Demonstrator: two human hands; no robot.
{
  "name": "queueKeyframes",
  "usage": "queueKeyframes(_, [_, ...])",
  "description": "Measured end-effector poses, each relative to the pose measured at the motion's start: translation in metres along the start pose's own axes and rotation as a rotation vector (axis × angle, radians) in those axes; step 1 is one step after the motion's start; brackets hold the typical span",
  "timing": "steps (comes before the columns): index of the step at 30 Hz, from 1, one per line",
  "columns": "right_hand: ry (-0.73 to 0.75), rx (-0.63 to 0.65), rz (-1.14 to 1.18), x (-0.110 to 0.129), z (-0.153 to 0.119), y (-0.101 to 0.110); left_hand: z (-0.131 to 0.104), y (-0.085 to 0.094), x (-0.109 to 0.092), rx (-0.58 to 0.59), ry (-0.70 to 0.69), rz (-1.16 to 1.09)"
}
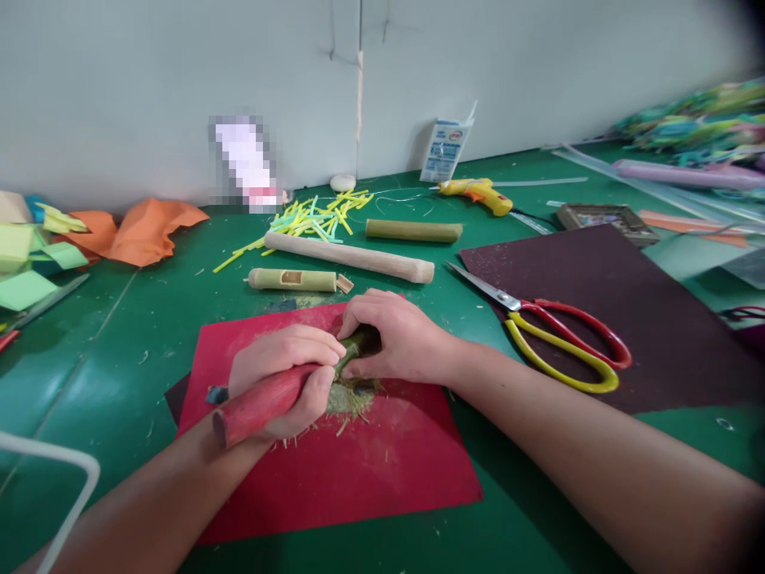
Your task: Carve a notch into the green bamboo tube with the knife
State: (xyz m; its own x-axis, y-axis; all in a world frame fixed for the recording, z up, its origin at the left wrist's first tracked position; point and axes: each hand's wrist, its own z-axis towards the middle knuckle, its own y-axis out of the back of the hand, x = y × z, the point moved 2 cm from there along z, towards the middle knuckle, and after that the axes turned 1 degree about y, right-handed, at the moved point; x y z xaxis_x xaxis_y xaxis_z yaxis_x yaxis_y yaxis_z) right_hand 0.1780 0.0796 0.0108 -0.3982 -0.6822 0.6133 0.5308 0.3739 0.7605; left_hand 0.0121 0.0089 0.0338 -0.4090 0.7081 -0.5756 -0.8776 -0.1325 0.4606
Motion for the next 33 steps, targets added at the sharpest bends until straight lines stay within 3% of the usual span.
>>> queueKeyframes(13, [0.01, -0.009, -0.015, -0.0012, 0.0002, -0.0016, 0.0002, -0.0014, 0.002, 0.035, -0.003, 0.03])
queueKeyframes(33, [0.024, -0.018, -0.01, -0.0007, 0.0001, -0.0006, -0.0004, -0.0029, -0.001, -0.008, 0.016, 0.003])
